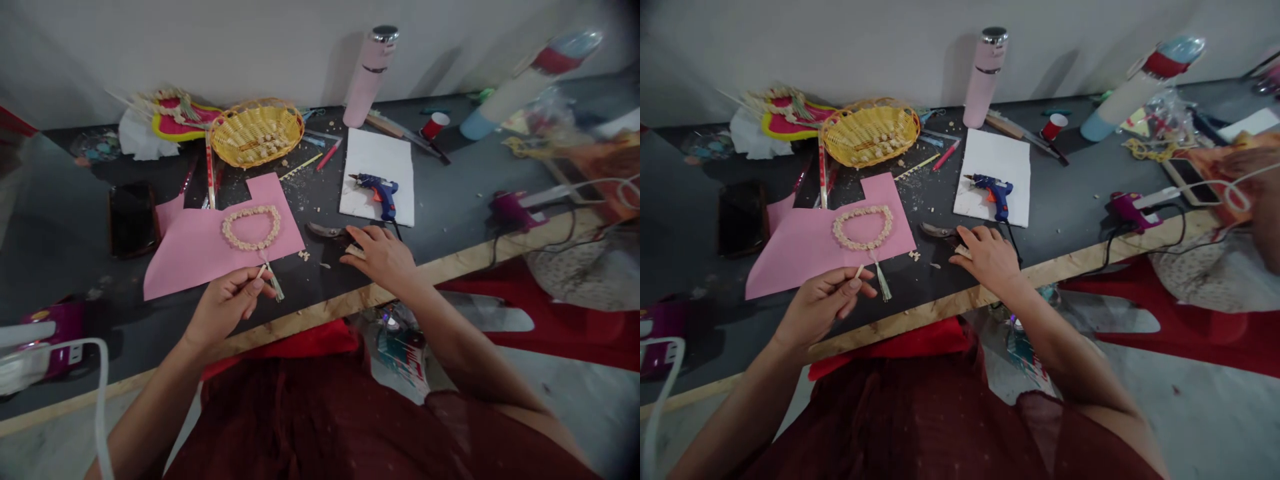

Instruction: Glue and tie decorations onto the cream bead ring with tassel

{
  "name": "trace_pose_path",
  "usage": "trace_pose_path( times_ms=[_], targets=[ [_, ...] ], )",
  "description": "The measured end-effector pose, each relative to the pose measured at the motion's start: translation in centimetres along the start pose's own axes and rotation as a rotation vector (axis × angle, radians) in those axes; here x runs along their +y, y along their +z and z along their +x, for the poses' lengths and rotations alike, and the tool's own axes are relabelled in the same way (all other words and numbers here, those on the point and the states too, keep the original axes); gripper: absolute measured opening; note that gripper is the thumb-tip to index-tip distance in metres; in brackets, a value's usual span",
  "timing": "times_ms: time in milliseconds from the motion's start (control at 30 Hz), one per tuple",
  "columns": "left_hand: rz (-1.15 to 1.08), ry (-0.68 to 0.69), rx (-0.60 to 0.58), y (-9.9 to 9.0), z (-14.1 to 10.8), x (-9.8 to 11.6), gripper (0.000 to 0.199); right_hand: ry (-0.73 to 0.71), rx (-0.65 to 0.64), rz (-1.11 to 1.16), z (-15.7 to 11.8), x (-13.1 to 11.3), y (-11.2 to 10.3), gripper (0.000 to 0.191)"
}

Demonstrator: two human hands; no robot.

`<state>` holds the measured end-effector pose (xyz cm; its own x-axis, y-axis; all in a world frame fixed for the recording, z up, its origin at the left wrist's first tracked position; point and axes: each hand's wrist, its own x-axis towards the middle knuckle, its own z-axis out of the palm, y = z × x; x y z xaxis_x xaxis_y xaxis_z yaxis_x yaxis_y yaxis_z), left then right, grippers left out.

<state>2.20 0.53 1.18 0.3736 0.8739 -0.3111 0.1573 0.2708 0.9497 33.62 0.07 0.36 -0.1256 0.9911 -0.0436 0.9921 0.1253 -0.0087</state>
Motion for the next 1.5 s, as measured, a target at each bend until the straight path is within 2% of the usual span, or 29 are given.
trace_pose_path(
  times_ms=[133, 200, 267, 433, 600, 700, 767, 900, 1000, 1100, 1233, 1500],
  targets=[
    [-0.103, -0.047, -0.034, -0.5, 0.2, -0.1, 0.031, -0.008, 0.076, 0.027, 0.8, 0.3, -0.4, 0.047],
    [-0.19, -0.073, -0.05, -0.6, 0.6, -0.2, 0.031, -0.074, 0.131, 0.101, 2.4, 0.3, -1.1, 0.037],
    [-0.269, -0.101, -0.044, -0.5, 1.0, -0.5, 0.032, -0.151, 0.139, 0.183, 4.7, 0.1, -1.6, 0.036],
    [-0.351, -0.158, -0.04, -0.6, 1.6, -1.2, 0.034, -0.193, -0.035, 0.201, 10.5, -0.9, -1.0, 0.033],
    [-0.322, -0.165, -0.084, -0.5, 1.3, -1.2, 0.033, -0.206, -0.1, 0.158, 12.6, -1.3, 0.4, 0.023],
    [-0.297, -0.177, -0.114, -0.3, 1.2, -1.3, 0.034, -0.225, -0.091, 0.12, 12.5, -1.4, 0.5, 0.022],
    [-0.289, -0.19, -0.121, -0.3, 1.2, -1.4, 0.036, -0.281, -0.031, 0.128, 11.7, -1.8, 0.3, 0.023],
    [-0.294, -0.203, -0.113, -0.3, 1.1, -1.6, 0.034, -0.425, 0.137, 0.377, 8.3, -2.7, 0.1, 0.02],
    [-0.288, -0.215, -0.127, -0.2, 1.1, -1.7, 0.031, -0.518, 0.138, 0.469, 5.3, -3.3, 0.9, 0.017],
    [-0.268, -0.218, -0.141, -0.1, 1.1, -1.8, 0.029, -0.516, 0.11, 0.435, 3.5, -3.7, 2.0, 0.014],
    [-0.267, -0.215, -0.132, 0.0, 1.1, -1.8, 0.029, -0.456, 0.111, 0.391, 3.4, -4.1, 3.0, 0.01],
    [-0.273, -0.208, -0.138, 0.1, 1.1, -1.8, 0.028, -0.442, 0.147, 0.431, 3.8, -4.6, 2.8, 0.007]
  ],
)
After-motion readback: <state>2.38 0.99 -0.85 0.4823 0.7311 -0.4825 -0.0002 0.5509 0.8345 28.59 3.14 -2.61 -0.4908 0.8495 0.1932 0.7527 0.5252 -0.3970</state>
